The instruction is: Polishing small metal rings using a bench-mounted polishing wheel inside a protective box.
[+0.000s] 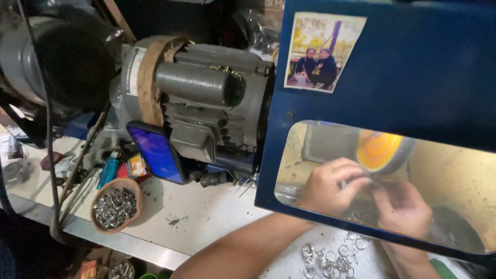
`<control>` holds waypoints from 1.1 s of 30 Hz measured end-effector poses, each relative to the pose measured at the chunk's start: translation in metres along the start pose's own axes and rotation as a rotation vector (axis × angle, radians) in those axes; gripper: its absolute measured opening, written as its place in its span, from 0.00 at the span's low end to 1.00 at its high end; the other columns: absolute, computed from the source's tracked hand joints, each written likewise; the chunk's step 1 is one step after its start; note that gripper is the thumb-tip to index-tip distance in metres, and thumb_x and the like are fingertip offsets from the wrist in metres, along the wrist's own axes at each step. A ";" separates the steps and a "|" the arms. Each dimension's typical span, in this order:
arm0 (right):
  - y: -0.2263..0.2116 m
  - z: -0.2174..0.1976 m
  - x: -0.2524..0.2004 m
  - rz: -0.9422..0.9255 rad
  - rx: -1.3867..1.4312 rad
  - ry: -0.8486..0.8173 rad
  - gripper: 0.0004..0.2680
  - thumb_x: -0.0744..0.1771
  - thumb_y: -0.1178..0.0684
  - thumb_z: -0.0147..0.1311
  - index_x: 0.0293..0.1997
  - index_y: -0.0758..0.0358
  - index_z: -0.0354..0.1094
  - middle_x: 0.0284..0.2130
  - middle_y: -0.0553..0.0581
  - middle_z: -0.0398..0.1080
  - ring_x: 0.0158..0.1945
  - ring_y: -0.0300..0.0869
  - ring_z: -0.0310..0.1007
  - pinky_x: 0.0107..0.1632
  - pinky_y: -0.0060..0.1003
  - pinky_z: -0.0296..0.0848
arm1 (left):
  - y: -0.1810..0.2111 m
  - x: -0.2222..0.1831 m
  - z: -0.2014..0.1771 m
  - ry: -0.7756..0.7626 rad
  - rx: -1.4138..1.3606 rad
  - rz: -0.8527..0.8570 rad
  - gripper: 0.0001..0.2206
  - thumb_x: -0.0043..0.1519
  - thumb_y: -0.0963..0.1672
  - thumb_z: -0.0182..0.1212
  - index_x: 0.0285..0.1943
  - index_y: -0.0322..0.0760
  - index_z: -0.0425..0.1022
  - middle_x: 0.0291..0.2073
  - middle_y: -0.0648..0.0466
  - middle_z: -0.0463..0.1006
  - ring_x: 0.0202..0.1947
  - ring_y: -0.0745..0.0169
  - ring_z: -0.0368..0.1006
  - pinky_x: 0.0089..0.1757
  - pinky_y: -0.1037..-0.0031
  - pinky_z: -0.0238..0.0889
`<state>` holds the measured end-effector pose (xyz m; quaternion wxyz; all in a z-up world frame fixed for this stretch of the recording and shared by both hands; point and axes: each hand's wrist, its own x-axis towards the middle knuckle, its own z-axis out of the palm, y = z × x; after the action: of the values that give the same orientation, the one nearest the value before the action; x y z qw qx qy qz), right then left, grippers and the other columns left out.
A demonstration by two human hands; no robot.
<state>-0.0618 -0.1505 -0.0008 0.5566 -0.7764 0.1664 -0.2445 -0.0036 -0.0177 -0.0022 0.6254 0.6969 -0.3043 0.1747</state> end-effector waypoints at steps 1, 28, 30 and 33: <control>-0.005 -0.001 -0.002 0.000 -0.001 0.001 0.07 0.68 0.56 0.65 0.45 0.66 0.73 0.40 0.57 0.77 0.43 0.38 0.76 0.52 0.31 0.74 | 0.001 0.000 -0.001 -0.001 -0.001 0.000 0.06 0.64 0.42 0.63 0.42 0.30 0.80 0.40 0.46 0.82 0.40 0.54 0.79 0.45 0.67 0.74; 0.008 -0.036 0.042 -0.299 -0.126 -0.267 0.12 0.57 0.58 0.74 0.40 0.65 0.76 0.30 0.63 0.79 0.38 0.55 0.83 0.41 0.48 0.82 | -0.030 -0.005 0.012 -0.224 -0.465 -0.595 0.09 0.60 0.44 0.70 0.47 0.36 0.82 0.38 0.53 0.85 0.42 0.68 0.77 0.45 0.70 0.73; 0.009 -0.039 0.042 -0.461 -0.101 -0.281 0.06 0.60 0.57 0.71 0.35 0.59 0.79 0.31 0.56 0.77 0.35 0.47 0.82 0.41 0.42 0.80 | -0.028 -0.004 0.008 -0.254 -0.486 -0.678 0.09 0.60 0.45 0.70 0.45 0.37 0.83 0.35 0.54 0.85 0.40 0.68 0.79 0.45 0.71 0.73; 0.004 -0.040 0.039 -0.523 -0.075 -0.288 0.03 0.61 0.56 0.67 0.35 0.56 0.81 0.33 0.54 0.78 0.36 0.45 0.80 0.43 0.40 0.78 | -0.023 0.000 0.008 -0.270 -0.474 -0.710 0.09 0.58 0.45 0.72 0.44 0.38 0.83 0.35 0.55 0.85 0.40 0.70 0.77 0.45 0.71 0.72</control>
<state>-0.0516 -0.2039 0.0132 0.4634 -0.8397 -0.1108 -0.2607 0.0097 -0.0248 -0.0210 0.7436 0.6123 -0.1568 -0.2181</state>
